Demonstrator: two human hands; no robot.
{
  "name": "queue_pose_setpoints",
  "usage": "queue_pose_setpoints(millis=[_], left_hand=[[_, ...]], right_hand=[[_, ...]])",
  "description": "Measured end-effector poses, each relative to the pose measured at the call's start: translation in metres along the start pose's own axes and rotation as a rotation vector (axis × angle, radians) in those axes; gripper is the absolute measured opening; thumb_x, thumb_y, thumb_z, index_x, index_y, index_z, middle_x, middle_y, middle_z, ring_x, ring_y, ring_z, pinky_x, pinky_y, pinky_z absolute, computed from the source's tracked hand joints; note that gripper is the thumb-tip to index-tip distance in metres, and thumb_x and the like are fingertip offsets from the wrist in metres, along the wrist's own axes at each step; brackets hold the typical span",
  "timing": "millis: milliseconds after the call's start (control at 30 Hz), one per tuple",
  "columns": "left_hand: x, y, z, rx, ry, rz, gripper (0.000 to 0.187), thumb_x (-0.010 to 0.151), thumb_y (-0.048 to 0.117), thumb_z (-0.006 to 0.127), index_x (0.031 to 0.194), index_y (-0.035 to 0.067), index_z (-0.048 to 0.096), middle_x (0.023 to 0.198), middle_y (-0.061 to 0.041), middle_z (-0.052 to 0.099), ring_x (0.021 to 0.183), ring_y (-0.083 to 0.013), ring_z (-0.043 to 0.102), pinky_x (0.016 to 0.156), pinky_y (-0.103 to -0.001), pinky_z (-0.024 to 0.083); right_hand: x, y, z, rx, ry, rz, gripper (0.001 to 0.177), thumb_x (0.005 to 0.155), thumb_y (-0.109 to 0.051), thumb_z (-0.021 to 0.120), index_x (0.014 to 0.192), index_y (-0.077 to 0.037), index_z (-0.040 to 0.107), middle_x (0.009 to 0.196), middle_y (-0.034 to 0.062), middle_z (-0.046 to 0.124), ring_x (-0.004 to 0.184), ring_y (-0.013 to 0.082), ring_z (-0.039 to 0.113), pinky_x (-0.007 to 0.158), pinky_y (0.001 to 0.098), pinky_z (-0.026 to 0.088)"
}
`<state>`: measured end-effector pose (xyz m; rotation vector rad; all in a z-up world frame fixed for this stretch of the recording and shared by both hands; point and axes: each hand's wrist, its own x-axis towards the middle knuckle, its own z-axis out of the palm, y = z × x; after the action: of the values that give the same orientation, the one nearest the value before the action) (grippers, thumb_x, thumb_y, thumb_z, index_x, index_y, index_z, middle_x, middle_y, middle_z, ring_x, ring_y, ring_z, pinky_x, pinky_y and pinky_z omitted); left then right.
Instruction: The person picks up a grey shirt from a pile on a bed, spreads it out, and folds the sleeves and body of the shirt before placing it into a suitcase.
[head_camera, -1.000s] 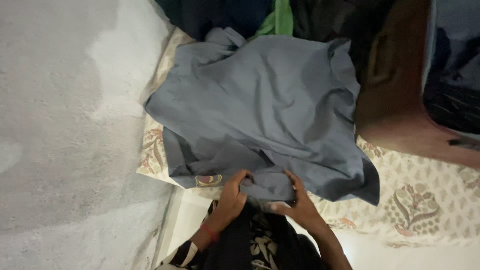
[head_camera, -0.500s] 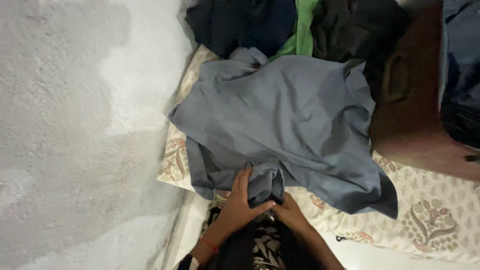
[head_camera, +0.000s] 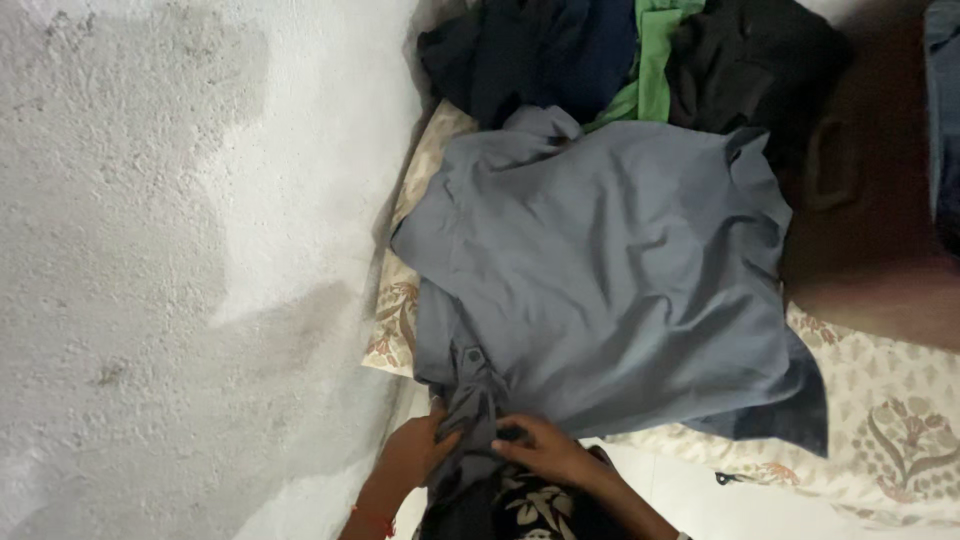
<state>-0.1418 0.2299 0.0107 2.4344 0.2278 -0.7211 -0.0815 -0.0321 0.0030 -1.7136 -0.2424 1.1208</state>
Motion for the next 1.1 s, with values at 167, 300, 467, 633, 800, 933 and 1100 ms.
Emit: queue_pose_setpoints(millis=[167, 300, 467, 633, 800, 933, 1100], left_hand=[[0.014, -0.049, 0.043, -0.122, 0.165, 0.419, 0.05, 0.084, 0.036, 0.074, 0.122, 0.005, 0.064, 0.108, -0.024, 0.073, 0.1, -0.0447, 0.069, 0.084, -0.05, 0.055], [0.029, -0.059, 0.061, -0.018, -0.182, 0.182, 0.072, 0.081, 0.043, 0.074, 0.138, 0.006, 0.049, 0.105, -0.022, 0.073, 0.103, -0.043, 0.068, 0.089, -0.05, 0.054], [0.04, -0.056, 0.07, 0.236, -0.233, 0.032, 0.079, 0.086, 0.059, 0.072, 0.136, 0.002, 0.05, 0.107, -0.023, 0.073, 0.105, -0.0416, 0.069, 0.092, -0.051, 0.055], [0.034, -0.054, 0.084, 0.181, -0.1, 0.02, 0.099, 0.076, 0.049, 0.08, 0.152, 0.01, 0.028, 0.123, -0.021, 0.065, 0.11, -0.0412, 0.066, 0.091, -0.05, 0.056], [0.035, -0.053, 0.114, 0.215, -0.004, -0.102, 0.085, 0.079, 0.041, 0.079, 0.146, 0.013, 0.035, 0.126, -0.014, 0.067, 0.111, -0.0376, 0.068, 0.091, -0.05, 0.057], [0.039, -0.041, 0.118, 0.373, 0.032, -0.182, 0.083, 0.09, 0.029, 0.067, 0.161, 0.016, 0.025, 0.116, -0.011, 0.071, 0.105, -0.0341, 0.072, 0.089, -0.048, 0.058], [0.024, -0.005, 0.1, 0.308, 0.145, -0.151, 0.095, 0.071, 0.028, 0.081, 0.15, 0.019, 0.031, 0.124, -0.013, 0.065, 0.111, -0.0361, 0.066, 0.091, -0.05, 0.054]], right_hand=[[0.008, 0.062, 0.0, 0.033, 0.34, -0.061, 0.042, 0.094, -0.033, 0.07, 0.126, -0.007, 0.06, 0.116, 0.0087, 0.074, 0.108, 0.0178, 0.071, 0.094, 0.0326, 0.056], [0.0, 0.124, -0.032, 0.179, 0.705, -0.012, 0.038, 0.093, -0.02, 0.069, 0.126, -0.004, 0.059, 0.113, 0.0139, 0.071, 0.102, 0.0227, 0.071, 0.087, 0.0362, 0.059], [-0.063, 0.183, -0.098, 0.508, 1.142, 0.053, 0.042, 0.096, -0.004, 0.063, 0.136, 0.003, 0.052, 0.124, 0.0208, 0.067, 0.103, 0.0295, 0.07, 0.082, 0.041, 0.062], [-0.119, 0.193, -0.155, 0.811, 1.292, 0.114, 0.037, 0.101, -0.013, 0.059, 0.128, 0.011, 0.052, 0.12, 0.0197, 0.064, 0.104, 0.0299, 0.069, 0.086, 0.0395, 0.061], [-0.14, 0.191, -0.189, 1.172, 1.228, 0.037, 0.04, 0.107, -0.026, 0.064, 0.118, 0.012, 0.055, 0.103, 0.0159, 0.059, 0.094, 0.025, 0.062, 0.081, 0.035, 0.056], [-0.145, 0.195, -0.219, 1.103, 1.24, 0.066, 0.022, 0.101, -0.019, 0.063, 0.11, 0.001, 0.056, 0.095, 0.0104, 0.06, 0.082, 0.0207, 0.06, 0.068, 0.0364, 0.051], [-0.187, 0.232, -0.234, 0.774, 1.319, 0.139, 0.024, 0.101, -0.014, 0.063, 0.118, 0.001, 0.057, 0.1, 0.0105, 0.061, 0.087, 0.02, 0.063, 0.073, 0.0387, 0.056]])
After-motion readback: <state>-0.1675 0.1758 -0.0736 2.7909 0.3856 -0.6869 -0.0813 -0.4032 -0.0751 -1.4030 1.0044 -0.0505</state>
